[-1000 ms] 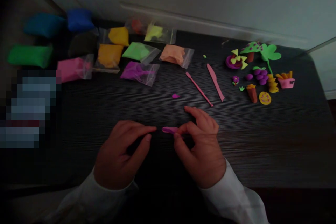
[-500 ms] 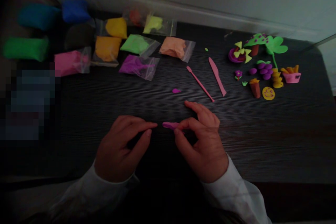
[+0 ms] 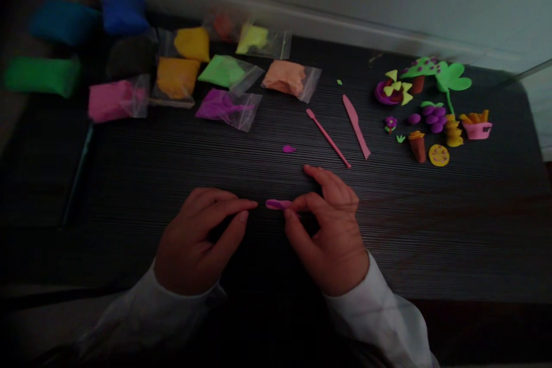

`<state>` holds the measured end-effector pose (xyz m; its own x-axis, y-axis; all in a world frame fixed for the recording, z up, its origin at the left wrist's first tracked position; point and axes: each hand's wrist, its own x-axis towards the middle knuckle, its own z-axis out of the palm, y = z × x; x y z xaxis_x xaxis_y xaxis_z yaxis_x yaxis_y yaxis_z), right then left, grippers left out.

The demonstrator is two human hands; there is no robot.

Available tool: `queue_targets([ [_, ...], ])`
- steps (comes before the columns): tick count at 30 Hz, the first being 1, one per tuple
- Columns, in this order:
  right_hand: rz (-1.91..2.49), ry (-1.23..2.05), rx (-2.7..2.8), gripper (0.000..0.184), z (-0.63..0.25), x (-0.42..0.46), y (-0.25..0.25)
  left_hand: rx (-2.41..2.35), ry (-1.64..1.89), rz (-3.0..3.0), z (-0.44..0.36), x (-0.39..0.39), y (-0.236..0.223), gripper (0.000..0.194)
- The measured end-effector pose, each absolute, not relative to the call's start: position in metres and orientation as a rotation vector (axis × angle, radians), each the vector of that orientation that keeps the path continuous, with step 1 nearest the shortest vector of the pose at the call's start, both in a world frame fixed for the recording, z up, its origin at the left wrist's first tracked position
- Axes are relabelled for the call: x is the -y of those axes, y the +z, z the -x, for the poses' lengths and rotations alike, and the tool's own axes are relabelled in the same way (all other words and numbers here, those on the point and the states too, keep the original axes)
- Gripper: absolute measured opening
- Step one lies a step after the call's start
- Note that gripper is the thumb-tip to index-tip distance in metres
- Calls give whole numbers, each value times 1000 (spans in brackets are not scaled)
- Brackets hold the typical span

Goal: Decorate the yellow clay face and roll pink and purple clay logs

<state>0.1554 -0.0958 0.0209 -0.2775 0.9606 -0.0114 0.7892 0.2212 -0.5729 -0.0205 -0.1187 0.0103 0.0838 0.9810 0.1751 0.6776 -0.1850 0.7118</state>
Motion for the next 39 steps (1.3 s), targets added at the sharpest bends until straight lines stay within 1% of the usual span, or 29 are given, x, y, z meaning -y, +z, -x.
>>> queue_targets([
  [6, 1554, 743, 2148, 7, -160, 97, 21, -1630, 941, -1892, 20, 118, 7, 16],
  [12, 1482, 700, 2151, 9, -166, 105, 14, -1693, 1042, -1836, 16, 121, 7, 18],
  [14, 1443, 683, 2166, 10, -169, 110, 9, -1778, 1072, -1883, 26, 120, 6, 20],
  [17, 1366, 638, 2232, 10, -177, 120, 2, -2111, 1088, -2003, 59, 115, 6, 24],
  [19, 1350, 621, 2253, 10, -182, 125, -2, -2433, 995, -2003, 89, 111, 8, 27],
  [21, 1342, 614, 2251, 10, -185, 129, -3, -2751, 795, -1844, 115, 108, 11, 35],
  [24, 1341, 614, 2240, 10, -185, 130, -3, -2984, 434, -1536, 141, 104, 14, 49],
  [26, 1343, 616, 2223, 10, -184, 129, -2, -3007, 284, -1429, 148, 101, 14, 56],
  [28, 1336, 615, 2198, 11, -183, 128, -2, -2988, 207, -1408, 150, 97, 13, 60],
  [32, 1324, 622, 2176, 11, -183, 127, -5, -2936, 181, -1455, 147, 89, 11, 58],
  [36, 1301, 636, 2174, 9, -183, 127, -7, -2823, 379, -1603, 129, 95, 13, 45],
  [39, 1283, 647, 2175, 9, -183, 126, -6, -2492, 649, -1839, 98, 110, 15, 36],
])
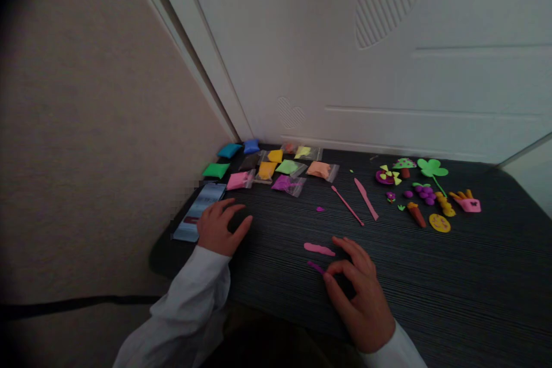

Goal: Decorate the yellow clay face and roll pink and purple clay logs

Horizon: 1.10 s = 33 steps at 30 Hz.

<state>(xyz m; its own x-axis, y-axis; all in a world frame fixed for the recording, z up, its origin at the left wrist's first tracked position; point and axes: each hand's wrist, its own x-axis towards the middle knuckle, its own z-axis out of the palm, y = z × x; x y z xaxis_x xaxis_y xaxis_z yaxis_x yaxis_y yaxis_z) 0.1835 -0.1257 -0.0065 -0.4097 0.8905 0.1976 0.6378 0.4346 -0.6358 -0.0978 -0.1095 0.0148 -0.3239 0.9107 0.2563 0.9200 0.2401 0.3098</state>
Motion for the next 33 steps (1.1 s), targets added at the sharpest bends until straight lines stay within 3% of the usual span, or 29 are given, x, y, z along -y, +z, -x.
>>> queue_targets([
  [3, 1273, 656, 2158, 9, -182, 125, -4, 2285, -988, 2356, 59, 125, 17, 31],
  [6, 1262, 654, 2136, 8, -180, 125, 0, 2165, -1238, 2804, 28, 132, 20, 39],
  [12, 1254, 682, 2053, 7, -178, 125, 5, 2227, -1401, 3059, 4, 130, 13, 45],
  [19, 1264, 706, 2015, 6, -176, 125, 8, 2404, -1751, 3035, 2, 128, 0, 33],
  [33, 1333, 612, 2073, 14, -184, 126, 5, 2237, -1555, 2784, -1, 133, -3, 22],
])
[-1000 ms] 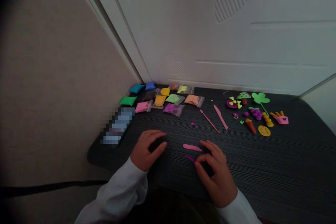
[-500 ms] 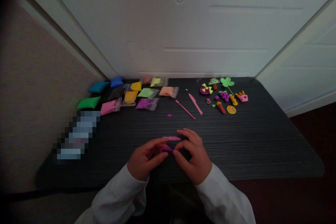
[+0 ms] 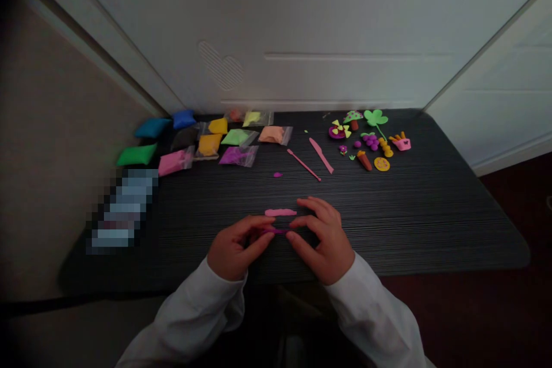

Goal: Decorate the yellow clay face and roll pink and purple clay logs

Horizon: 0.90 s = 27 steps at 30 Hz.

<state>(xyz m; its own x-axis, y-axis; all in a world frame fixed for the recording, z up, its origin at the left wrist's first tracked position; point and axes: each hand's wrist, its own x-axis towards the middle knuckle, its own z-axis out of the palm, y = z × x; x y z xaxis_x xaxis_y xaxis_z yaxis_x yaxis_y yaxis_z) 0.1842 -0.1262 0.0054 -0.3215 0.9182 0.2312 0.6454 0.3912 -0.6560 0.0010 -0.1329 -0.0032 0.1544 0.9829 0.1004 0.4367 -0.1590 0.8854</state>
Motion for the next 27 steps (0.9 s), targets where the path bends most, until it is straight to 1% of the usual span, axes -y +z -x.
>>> queue_targets([
  [4, 1324, 592, 2133, 9, -185, 127, 5, -1368, 908, -1807, -1, 134, 1, 23],
  [8, 1345, 560, 2145, 9, -184, 126, 3, -1388, 904, -1928, 2, 136, 4, 24],
  [12, 1423, 547, 2220, 10, -183, 124, 5, -1458, 912, -2058, 9, 140, 5, 22],
  [16, 1500, 567, 2311, 12, -185, 119, 10, -1476, 910, -2162, 13, 144, 3, 19],
  [20, 1493, 617, 2393, 13, -189, 112, 14, -1450, 841, -2225, 12, 145, -1, 21],
  [27, 1472, 745, 2529, 11, -195, 97, 23, -1433, 781, -2218, 12, 142, -2, 21],
])
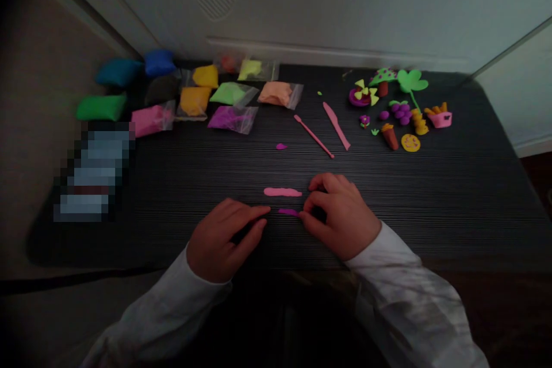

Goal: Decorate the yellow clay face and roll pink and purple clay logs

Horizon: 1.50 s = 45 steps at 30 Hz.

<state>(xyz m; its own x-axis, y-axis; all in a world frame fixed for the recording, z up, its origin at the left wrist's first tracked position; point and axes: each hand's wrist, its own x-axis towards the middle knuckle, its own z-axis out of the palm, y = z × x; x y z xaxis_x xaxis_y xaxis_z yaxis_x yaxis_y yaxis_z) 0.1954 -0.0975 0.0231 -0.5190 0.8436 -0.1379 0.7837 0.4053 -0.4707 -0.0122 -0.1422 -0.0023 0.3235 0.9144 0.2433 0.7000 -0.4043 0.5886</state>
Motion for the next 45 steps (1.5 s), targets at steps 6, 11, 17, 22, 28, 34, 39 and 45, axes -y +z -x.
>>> queue_targets([
  [6, 1457, 802, 2616, 11, -197, 86, 25, -1417, 650, -2294, 10, 142, -3, 24],
  [11, 1464, 816, 2628, 13, -196, 85, 27, -1427, 687, -2350, 5, 145, -2, 28],
  [17, 1447, 799, 2599, 13, -196, 84, 28, -1479, 562, -2517, 2, 145, 0, 30],
  [22, 1438, 785, 2488, 11, -211, 89, 28, -1490, 560, -2514, 1, 145, -1, 30],
  [28, 1433, 401, 2324, 22, -201, 134, 17, -1483, 576, -2479, 2, 147, -2, 32],
  [34, 1521, 194, 2394, 32, -183, 154, 6, -1480, 571, -2467, 1, 147, -2, 32],
  [39, 1539, 212, 2449, 32, -185, 150, 6, -1491, 570, -2468, 0, 146, -1, 35],
  [45, 1517, 194, 2430, 33, -186, 151, 6, -1483, 488, -2506, 0, 146, 0, 36],
])
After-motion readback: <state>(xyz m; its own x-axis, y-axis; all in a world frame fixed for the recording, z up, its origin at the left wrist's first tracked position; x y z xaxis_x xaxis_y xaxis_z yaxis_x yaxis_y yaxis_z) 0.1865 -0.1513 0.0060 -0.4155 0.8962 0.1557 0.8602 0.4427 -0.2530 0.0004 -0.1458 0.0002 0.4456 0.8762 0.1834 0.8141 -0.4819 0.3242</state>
